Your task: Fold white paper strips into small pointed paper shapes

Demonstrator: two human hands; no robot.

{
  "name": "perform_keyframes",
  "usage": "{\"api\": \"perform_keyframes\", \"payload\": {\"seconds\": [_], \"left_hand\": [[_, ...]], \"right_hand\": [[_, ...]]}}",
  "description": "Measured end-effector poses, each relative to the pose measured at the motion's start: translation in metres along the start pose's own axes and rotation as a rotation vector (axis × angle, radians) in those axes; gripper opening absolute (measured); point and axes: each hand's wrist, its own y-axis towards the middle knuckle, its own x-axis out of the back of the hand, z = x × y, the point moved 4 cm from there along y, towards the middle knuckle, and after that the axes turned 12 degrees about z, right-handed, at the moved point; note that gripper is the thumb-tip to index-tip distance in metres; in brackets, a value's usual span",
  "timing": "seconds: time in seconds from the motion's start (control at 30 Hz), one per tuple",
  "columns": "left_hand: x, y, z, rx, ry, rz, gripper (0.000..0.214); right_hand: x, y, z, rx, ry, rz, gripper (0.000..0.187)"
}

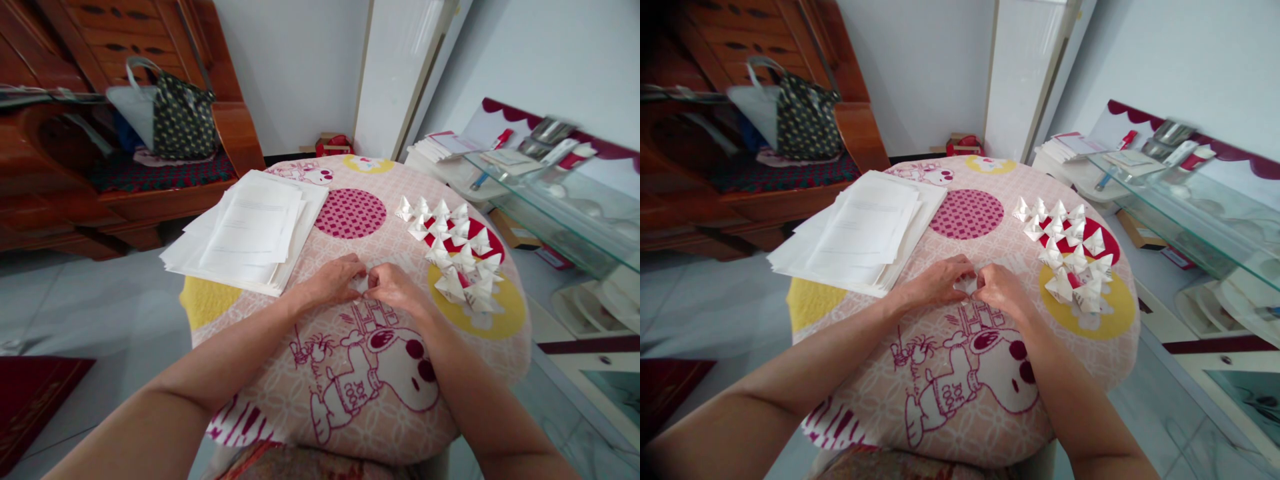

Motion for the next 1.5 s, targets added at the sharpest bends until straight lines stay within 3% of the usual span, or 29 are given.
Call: {"api": "perform_keyframes", "payload": {"seconds": [0.2, 0.3, 0.47, 0.57, 0.77, 0.83, 0.93, 1.1, 1.27, 1.5], "left_hand": [[0.001, -0.002, -0.002, 0.012, -0.024, 0.012, 0.035], [0.000, -0.001, -0.001, 0.010, -0.036, 0.012, 0.037], [0.000, 0.000, 0.002, 0.008, -0.043, -0.015, 0.038], [0.000, 0.001, 0.000, 0.036, -0.051, -0.037, 0.037], [0.005, 0.001, 0.007, 0.011, -0.224, -0.073, 0.048], [0.010, 0.000, 0.019, -0.001, -0.369, -0.050, 0.036], [0.025, -0.007, 0.043, 0.092, -0.466, -0.158, 0.015], [0.024, -0.014, 0.052, 0.211, -0.559, 0.106, 0.014], [0.019, -0.014, 0.043, 0.251, -0.768, 0.136, 0.008], [0.013, -0.015, 0.037, 0.343, -0.899, 0.163, 0.024]], "right_hand": [[0.009, 0.004, -0.020, -0.057, 0.053, 0.006, 0.013], [0.014, 0.003, -0.032, -0.118, 0.183, 0.045, 0.013], [0.012, 0.005, -0.018, 0.113, 0.537, -0.016, 0.005], [0.004, 0.010, -0.001, 0.226, 0.451, -0.071, 0.015], [-0.001, 0.015, 0.007, 0.245, 0.219, -0.152, 0.021], [0.000, 0.015, 0.005, 0.231, 0.193, -0.146, 0.020], [0.001, 0.015, 0.004, 0.194, 0.203, -0.123, 0.019], [0.001, 0.014, 0.005, 0.166, 0.222, -0.111, 0.020], [0.000, 0.014, 0.002, 0.160, 0.259, -0.107, 0.020], [0.000, 0.014, 0.003, 0.175, 0.233, -0.111, 0.021]]}}
